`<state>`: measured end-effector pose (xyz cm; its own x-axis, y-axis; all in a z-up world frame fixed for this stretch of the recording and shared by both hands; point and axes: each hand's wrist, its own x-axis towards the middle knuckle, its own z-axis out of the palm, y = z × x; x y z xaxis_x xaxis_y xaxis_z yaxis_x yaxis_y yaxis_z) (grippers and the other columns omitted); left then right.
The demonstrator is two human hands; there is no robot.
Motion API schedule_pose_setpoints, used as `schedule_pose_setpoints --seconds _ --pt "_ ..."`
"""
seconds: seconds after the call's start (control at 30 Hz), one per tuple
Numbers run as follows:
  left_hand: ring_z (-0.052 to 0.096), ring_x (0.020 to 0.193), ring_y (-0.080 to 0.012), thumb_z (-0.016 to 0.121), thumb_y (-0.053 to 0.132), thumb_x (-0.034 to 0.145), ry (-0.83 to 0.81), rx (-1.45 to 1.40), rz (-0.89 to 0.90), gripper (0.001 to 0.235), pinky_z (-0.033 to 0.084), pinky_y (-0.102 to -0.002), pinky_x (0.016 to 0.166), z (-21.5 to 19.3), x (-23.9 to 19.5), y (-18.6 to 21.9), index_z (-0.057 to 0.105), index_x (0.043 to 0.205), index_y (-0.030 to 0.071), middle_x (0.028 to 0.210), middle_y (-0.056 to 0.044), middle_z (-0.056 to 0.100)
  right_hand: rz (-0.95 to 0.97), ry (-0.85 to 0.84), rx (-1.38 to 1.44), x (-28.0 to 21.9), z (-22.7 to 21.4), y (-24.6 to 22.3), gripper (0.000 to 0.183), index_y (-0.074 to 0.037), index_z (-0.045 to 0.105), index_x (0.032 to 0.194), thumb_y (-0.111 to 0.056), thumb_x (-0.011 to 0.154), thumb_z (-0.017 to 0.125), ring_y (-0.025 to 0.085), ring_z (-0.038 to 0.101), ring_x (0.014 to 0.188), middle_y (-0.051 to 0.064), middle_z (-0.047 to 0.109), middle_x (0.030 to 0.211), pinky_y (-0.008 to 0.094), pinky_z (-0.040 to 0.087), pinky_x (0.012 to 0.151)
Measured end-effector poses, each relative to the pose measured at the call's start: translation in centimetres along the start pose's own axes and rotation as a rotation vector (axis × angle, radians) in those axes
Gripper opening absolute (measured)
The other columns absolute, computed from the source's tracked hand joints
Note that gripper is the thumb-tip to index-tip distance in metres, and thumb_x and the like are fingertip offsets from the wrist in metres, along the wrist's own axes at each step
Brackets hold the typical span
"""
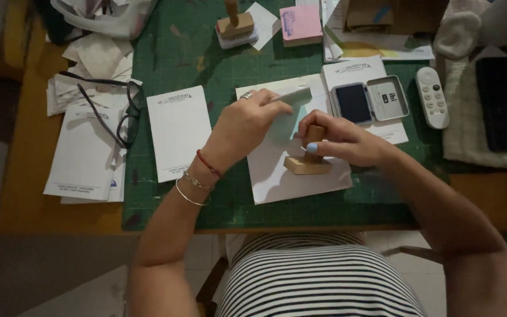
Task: Manually stamping a stack of small cards one by one on a production desk.
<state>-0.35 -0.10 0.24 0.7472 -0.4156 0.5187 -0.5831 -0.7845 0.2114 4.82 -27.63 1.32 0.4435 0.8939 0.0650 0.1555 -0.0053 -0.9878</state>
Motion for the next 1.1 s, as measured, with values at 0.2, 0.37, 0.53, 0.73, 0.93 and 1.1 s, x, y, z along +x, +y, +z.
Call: schedule_pose_setpoints --seconds 0.2,0.37,0.53,0.73,0.93,1.1 --pt "0.076 0.093 -0.0365 0.064 0.005 0.107 -0.055 -0.082 0.018 0.018 0.065 -0.041 0.071 0.3 -0.3 -0.3 0.077 0.112 0.017 0.107 -0.010 0.073 -0.073 0.038 -0.041 -0.2 -0.8 -0.3 0.037 0.001 0.061 0.130 -0.018 0.100 0.065 0.020 0.066 0.078 0.010 0.065 0.094 0.039 0.058 0.063" --pt "0.075 0.098 -0.0336 0.058 0.007 0.110 -0.147 -0.267 -0.072 0.028 0.060 -0.045 0.085 -0.2 0.5 -1.9 0.076 0.118 0.027 0.104 -0.004 0.072 -0.180 0.119 -0.500 -0.2 -1.4 -2.4 0.040 0.001 0.060 0.134 -0.002 0.095 0.070 0.027 0.069 0.073 0.005 0.065 0.084 0.046 0.057 0.070" --pt "0.073 0.104 -0.0360 0.057 0.003 0.109 -0.246 -0.391 -0.148 0.027 0.059 -0.047 0.091 -1.9 1.7 -1.2 0.076 0.121 0.018 0.109 -0.011 0.075 -0.211 0.067 -1.017 1.9 0.2 -5.8 0.028 -0.003 0.064 0.123 -0.006 0.098 0.075 0.030 0.072 0.073 0.010 0.069 0.077 0.047 0.054 0.078" --pt "0.073 0.109 -0.0314 0.057 0.007 0.111 -0.301 -0.498 -0.255 0.030 0.056 -0.044 0.099 -1.3 2.0 -2.3 0.078 0.122 0.024 0.113 -0.006 0.075 -0.080 -0.060 -1.046 3.2 0.3 -5.0 0.033 -0.009 0.057 0.132 -0.014 0.102 0.070 0.030 0.076 0.081 0.013 0.070 0.084 0.041 0.059 0.085" --pt "0.071 0.116 -0.0399 0.057 0.012 0.110 -0.322 -0.551 -0.316 0.029 0.054 -0.053 0.100 -0.5 1.9 -3.2 0.079 0.121 0.026 0.119 -0.008 0.077 0.054 -0.161 -1.134 4.7 0.6 -6.6 0.032 -0.008 0.055 0.133 -0.016 0.105 0.067 0.034 0.079 0.079 0.014 0.074 0.083 0.047 0.063 0.085" --pt "0.074 0.113 -0.0364 0.059 0.017 0.111 -0.302 -0.557 -0.314 0.025 0.056 -0.049 0.098 -0.1 1.8 -3.1 0.080 0.120 0.026 0.119 -0.005 0.078 0.112 -0.173 -1.182 4.7 0.6 -6.2 0.034 -0.011 0.053 0.137 -0.021 0.107 0.065 0.034 0.082 0.086 0.017 0.078 0.094 0.045 0.065 0.092"
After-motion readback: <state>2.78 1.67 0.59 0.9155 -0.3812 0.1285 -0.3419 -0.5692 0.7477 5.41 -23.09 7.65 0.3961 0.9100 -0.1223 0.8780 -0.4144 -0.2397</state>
